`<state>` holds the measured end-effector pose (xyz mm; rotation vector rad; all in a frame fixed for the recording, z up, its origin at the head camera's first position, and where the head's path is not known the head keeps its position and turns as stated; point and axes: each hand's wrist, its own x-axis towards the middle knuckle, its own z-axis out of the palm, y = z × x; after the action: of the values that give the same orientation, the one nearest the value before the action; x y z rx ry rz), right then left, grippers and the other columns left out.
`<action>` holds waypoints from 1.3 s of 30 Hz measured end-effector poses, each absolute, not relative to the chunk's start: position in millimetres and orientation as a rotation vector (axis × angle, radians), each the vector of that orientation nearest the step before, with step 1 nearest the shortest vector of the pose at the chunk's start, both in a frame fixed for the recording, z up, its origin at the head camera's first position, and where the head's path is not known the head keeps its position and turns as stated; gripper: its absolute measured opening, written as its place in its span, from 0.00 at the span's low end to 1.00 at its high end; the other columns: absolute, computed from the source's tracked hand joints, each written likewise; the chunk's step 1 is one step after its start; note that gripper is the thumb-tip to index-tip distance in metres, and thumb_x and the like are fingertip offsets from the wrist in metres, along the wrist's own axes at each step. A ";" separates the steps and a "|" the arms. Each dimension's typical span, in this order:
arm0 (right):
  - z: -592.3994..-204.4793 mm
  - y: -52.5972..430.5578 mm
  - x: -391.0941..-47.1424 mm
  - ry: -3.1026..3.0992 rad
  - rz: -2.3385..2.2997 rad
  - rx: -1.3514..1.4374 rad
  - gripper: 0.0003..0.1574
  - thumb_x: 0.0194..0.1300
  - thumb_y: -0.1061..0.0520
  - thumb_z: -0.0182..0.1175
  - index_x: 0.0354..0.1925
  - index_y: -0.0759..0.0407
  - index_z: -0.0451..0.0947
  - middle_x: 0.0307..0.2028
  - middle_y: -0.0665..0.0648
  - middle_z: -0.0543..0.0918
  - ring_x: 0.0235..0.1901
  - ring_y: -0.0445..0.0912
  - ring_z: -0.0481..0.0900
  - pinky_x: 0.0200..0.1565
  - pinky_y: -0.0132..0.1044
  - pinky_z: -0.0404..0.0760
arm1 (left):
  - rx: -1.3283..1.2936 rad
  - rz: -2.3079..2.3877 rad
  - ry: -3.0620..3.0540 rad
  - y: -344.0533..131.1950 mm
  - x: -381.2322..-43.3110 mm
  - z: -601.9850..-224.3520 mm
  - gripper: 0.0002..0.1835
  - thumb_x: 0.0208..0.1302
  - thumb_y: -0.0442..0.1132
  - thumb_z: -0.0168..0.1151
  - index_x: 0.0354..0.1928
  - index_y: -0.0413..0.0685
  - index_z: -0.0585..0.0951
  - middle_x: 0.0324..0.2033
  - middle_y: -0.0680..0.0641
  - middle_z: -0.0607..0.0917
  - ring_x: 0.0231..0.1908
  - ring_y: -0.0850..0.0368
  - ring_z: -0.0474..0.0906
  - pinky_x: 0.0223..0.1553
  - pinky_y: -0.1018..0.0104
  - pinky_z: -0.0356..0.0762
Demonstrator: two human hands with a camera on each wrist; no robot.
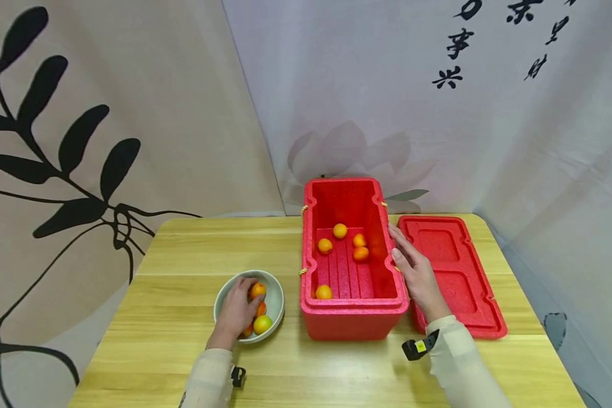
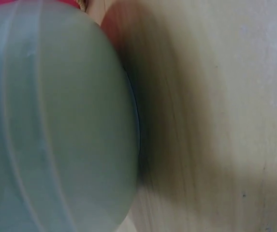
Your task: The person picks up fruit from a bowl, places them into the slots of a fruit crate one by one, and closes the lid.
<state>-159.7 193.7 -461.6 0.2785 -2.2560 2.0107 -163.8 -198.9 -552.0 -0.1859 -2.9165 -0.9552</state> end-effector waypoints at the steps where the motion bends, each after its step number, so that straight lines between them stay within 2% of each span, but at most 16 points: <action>1: -461.3 193.4 -159.8 -2.256 2.012 0.275 0.32 0.75 0.57 0.51 0.73 0.57 0.60 0.73 0.52 0.59 0.71 0.50 0.56 0.53 0.33 0.77 | -0.180 -0.968 -2.907 -198.9 -163.5 -551.3 0.20 0.63 0.36 0.68 0.54 0.35 0.78 0.51 0.38 0.75 0.50 0.40 0.76 0.55 0.45 0.74; 7: -460.5 193.8 -159.6 -2.258 2.009 0.271 0.31 0.76 0.57 0.51 0.73 0.58 0.60 0.73 0.51 0.59 0.71 0.50 0.55 0.53 0.32 0.77 | -0.141 -1.150 -2.822 -198.4 -162.7 -549.9 0.21 0.62 0.35 0.69 0.56 0.36 0.78 0.49 0.42 0.75 0.49 0.43 0.79 0.51 0.51 0.79; 15: -462.5 194.4 -159.9 -2.254 2.023 0.267 0.31 0.76 0.57 0.50 0.73 0.58 0.60 0.73 0.50 0.59 0.71 0.50 0.55 0.53 0.32 0.77 | -0.136 -1.295 -2.720 -198.9 -161.9 -550.2 0.21 0.61 0.32 0.69 0.56 0.37 0.78 0.48 0.43 0.75 0.49 0.45 0.80 0.50 0.57 0.80; 31: -459.5 193.9 -161.4 -2.258 2.002 0.284 0.31 0.76 0.57 0.51 0.73 0.59 0.60 0.73 0.52 0.60 0.71 0.51 0.56 0.53 0.32 0.76 | -0.189 -1.389 -2.625 -198.4 -162.2 -543.6 0.20 0.60 0.30 0.70 0.55 0.38 0.79 0.50 0.44 0.76 0.51 0.47 0.78 0.51 0.58 0.80; 39: -461.1 192.8 -159.6 -2.277 2.018 0.236 0.32 0.76 0.55 0.51 0.74 0.57 0.60 0.73 0.50 0.59 0.71 0.52 0.56 0.52 0.33 0.77 | -0.202 -1.434 -2.570 -200.0 -158.2 -540.9 0.20 0.58 0.28 0.70 0.53 0.37 0.80 0.49 0.43 0.76 0.50 0.46 0.78 0.50 0.57 0.80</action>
<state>-159.6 192.8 -461.1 0.2356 -2.2766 2.0184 -158.2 -200.0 -540.9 -0.2024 -2.5700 -1.4342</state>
